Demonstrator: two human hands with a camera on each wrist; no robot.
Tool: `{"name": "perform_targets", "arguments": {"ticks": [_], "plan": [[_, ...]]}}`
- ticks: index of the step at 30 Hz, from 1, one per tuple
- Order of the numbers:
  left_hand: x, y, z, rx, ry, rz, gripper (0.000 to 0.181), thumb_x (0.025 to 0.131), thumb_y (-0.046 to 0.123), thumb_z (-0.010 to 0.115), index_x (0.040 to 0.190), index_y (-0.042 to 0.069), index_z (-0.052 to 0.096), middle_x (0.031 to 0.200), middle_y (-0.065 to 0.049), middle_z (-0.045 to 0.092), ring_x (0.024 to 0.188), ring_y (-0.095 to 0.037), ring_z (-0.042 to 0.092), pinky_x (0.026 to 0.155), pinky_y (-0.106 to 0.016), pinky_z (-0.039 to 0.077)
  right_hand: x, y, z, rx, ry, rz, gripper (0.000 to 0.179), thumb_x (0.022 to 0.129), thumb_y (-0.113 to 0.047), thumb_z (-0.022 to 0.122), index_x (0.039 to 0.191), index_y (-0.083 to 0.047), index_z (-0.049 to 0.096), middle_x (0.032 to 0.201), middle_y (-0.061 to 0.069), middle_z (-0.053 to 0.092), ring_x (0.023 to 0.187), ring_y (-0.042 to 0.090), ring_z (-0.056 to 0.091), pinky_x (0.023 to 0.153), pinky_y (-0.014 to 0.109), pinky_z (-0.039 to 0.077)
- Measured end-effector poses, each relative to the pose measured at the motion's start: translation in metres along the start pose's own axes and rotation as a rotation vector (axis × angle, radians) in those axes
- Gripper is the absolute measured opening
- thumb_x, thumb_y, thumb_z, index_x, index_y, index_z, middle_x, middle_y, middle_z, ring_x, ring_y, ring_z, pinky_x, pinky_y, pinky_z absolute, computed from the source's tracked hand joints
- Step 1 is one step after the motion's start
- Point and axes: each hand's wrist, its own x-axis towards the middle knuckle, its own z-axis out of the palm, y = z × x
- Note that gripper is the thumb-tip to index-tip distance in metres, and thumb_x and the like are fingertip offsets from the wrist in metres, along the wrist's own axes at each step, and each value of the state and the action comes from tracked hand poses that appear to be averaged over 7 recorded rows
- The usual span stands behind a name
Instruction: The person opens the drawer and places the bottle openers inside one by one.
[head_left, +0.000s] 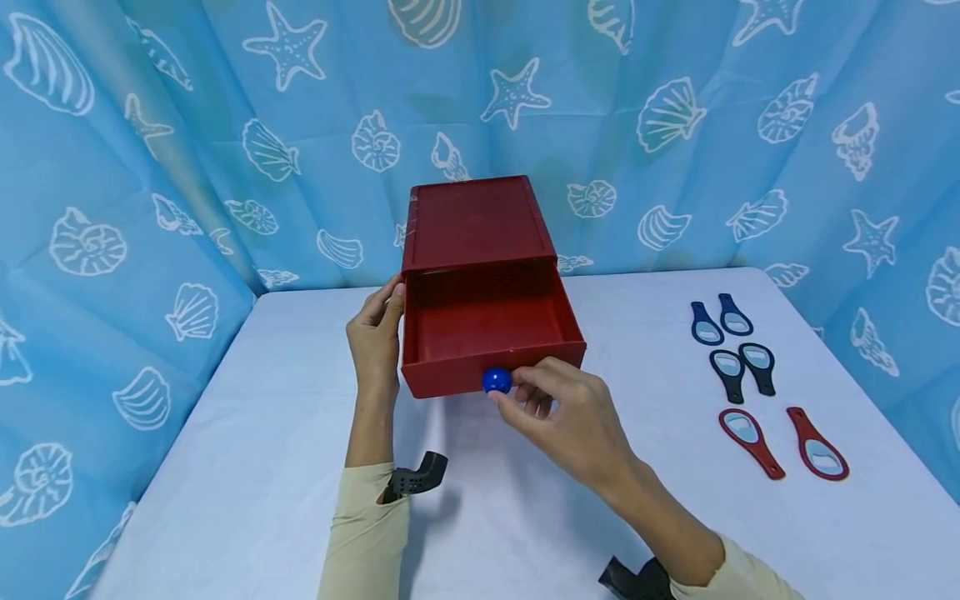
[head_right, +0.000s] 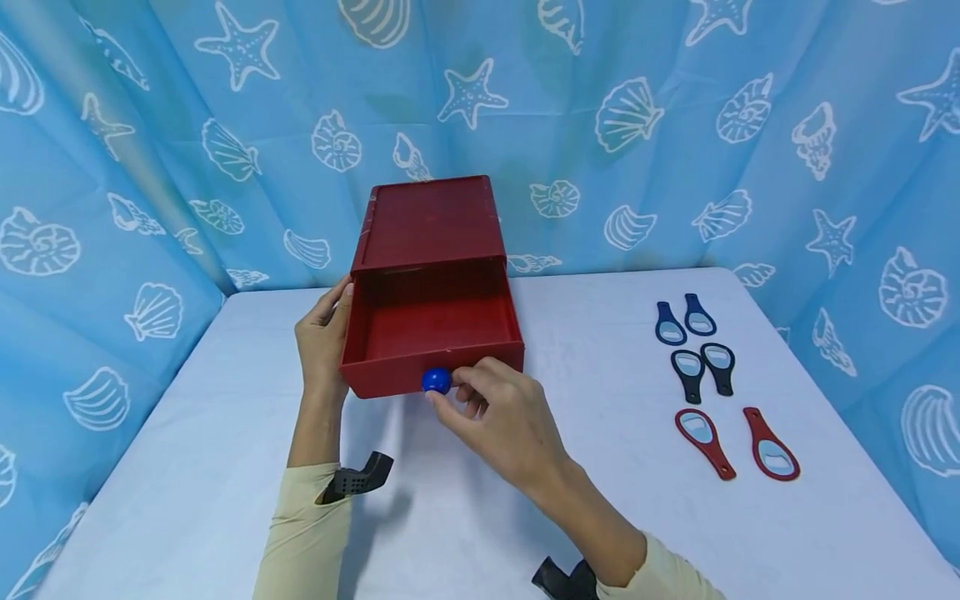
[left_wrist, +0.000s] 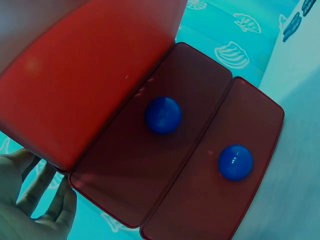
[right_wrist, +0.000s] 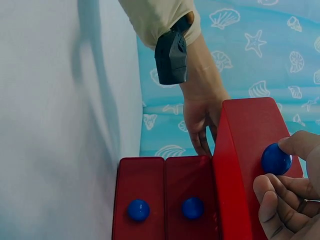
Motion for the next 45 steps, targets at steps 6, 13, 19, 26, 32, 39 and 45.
{"name": "perform_targets", "arguments": {"ticks": [6, 13, 19, 26, 32, 39, 45], "plan": [[-0.007, 0.0, 0.002, 0.011, 0.017, -0.016, 0.04, 0.096, 0.044, 0.066, 0.132, 0.027, 0.068, 0.127, 0.003, 0.065, 0.12, -0.017, 0.058, 0.094, -0.035, 0.054, -0.012, 0.003, -0.008, 0.073, -0.05, 0.042, 0.029, 0.077, -0.019, 0.089, 0.1, -0.009, 0.076, 0.086, -0.005, 0.064, 0.073, 0.006, 0.059, 0.065, 0.023, 0.057], [-0.012, 0.004, 0.001, 0.018, 0.01, -0.067, 0.04, 0.094, 0.043, 0.067, 0.133, 0.033, 0.066, 0.133, 0.002, 0.062, 0.124, -0.02, 0.056, 0.088, -0.033, 0.057, -0.03, 0.016, -0.04, -0.043, -0.107, 0.14, 0.025, 0.081, -0.023, 0.086, 0.103, -0.016, 0.077, 0.085, -0.013, 0.064, 0.072, 0.003, 0.058, 0.065, 0.021, 0.056], [-0.011, 0.005, 0.006, 0.0, 0.0, -0.043, 0.041, 0.093, 0.045, 0.067, 0.132, 0.033, 0.067, 0.131, 0.0, 0.063, 0.12, -0.022, 0.057, 0.084, -0.028, 0.058, -0.051, 0.059, -0.092, -0.285, -0.193, 0.353, 0.02, 0.084, -0.022, 0.083, 0.102, -0.014, 0.078, 0.083, -0.006, 0.061, 0.072, 0.012, 0.057, 0.06, 0.022, 0.053], [-0.011, 0.002, 0.007, -0.013, -0.008, -0.042, 0.043, 0.092, 0.047, 0.068, 0.133, 0.033, 0.066, 0.132, 0.001, 0.063, 0.12, -0.023, 0.058, 0.083, -0.028, 0.058, -0.09, 0.122, -0.155, -0.446, -0.264, 0.542, 0.022, 0.085, -0.019, 0.08, 0.099, -0.003, 0.076, 0.079, 0.002, 0.059, 0.072, 0.02, 0.053, 0.05, 0.027, 0.045], [-0.01, 0.003, 0.007, -0.043, -0.005, -0.053, 0.044, 0.091, 0.046, 0.069, 0.132, 0.032, 0.067, 0.133, -0.001, 0.063, 0.121, -0.024, 0.058, 0.083, -0.028, 0.058, -0.118, 0.15, -0.182, -0.51, -0.364, 0.652, 0.031, 0.08, -0.026, 0.085, 0.093, 0.001, 0.076, 0.071, 0.001, 0.057, 0.068, 0.021, 0.05, 0.049, 0.031, 0.042], [-0.011, 0.004, 0.007, -0.065, -0.018, -0.055, 0.045, 0.091, 0.046, 0.07, 0.133, 0.03, 0.066, 0.133, -0.001, 0.063, 0.12, -0.027, 0.059, 0.083, -0.028, 0.058, -0.134, 0.159, -0.187, -0.542, -0.412, 0.735, 0.031, 0.077, -0.031, 0.086, 0.085, -0.002, 0.077, 0.069, 0.003, 0.064, 0.069, 0.024, 0.053, 0.051, 0.036, 0.045], [-0.012, 0.004, 0.009, -0.085, -0.011, -0.075, 0.045, 0.09, 0.045, 0.07, 0.132, 0.03, 0.067, 0.133, -0.002, 0.063, 0.12, -0.027, 0.059, 0.083, -0.028, 0.058, -0.14, 0.163, -0.187, -0.563, -0.364, 0.724, 0.029, 0.074, -0.026, 0.087, 0.081, -0.001, 0.075, 0.069, 0.003, 0.063, 0.068, 0.026, 0.054, 0.052, 0.038, 0.047]]}}
